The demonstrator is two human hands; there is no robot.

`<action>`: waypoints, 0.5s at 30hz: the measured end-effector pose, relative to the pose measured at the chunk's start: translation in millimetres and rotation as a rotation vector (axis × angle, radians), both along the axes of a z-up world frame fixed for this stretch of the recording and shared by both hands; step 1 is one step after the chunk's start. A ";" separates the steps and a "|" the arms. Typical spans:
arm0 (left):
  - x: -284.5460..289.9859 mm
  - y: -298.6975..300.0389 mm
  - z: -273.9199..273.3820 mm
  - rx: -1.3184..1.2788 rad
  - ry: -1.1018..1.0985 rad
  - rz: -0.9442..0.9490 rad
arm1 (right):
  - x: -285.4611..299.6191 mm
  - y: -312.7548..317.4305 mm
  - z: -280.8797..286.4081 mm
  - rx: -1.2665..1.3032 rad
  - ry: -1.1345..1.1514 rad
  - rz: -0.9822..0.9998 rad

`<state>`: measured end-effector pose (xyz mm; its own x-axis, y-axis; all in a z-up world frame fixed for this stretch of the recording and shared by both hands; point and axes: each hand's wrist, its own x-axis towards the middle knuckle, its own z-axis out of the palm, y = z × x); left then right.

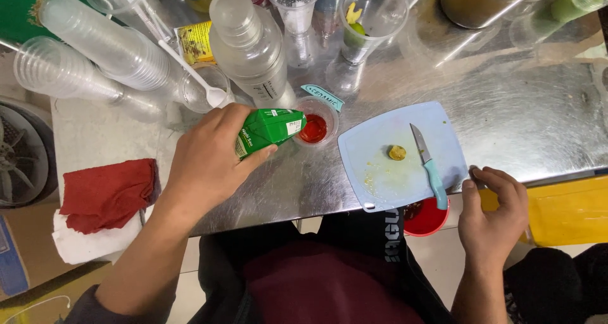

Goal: The person pours a red liquid into a plastic cup, adds ice from a cooler, and shakes the mixture. They then pour a clear liquid from a bottle into the cup and continue mixing.

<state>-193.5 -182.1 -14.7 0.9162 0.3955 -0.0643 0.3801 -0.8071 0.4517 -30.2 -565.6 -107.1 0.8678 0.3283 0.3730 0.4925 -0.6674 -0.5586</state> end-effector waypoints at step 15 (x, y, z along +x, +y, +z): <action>3.7 -6.1 3.8 -0.185 -0.145 0.094 | -3.3 7.7 8.5 0.030 0.063 -0.049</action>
<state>-189.8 -188.1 -10.9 0.8810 0.4729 -0.0137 0.3697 -0.6700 0.6437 -33.6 -558.0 -98.6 0.9046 0.2745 0.3262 0.4231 -0.6721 -0.6077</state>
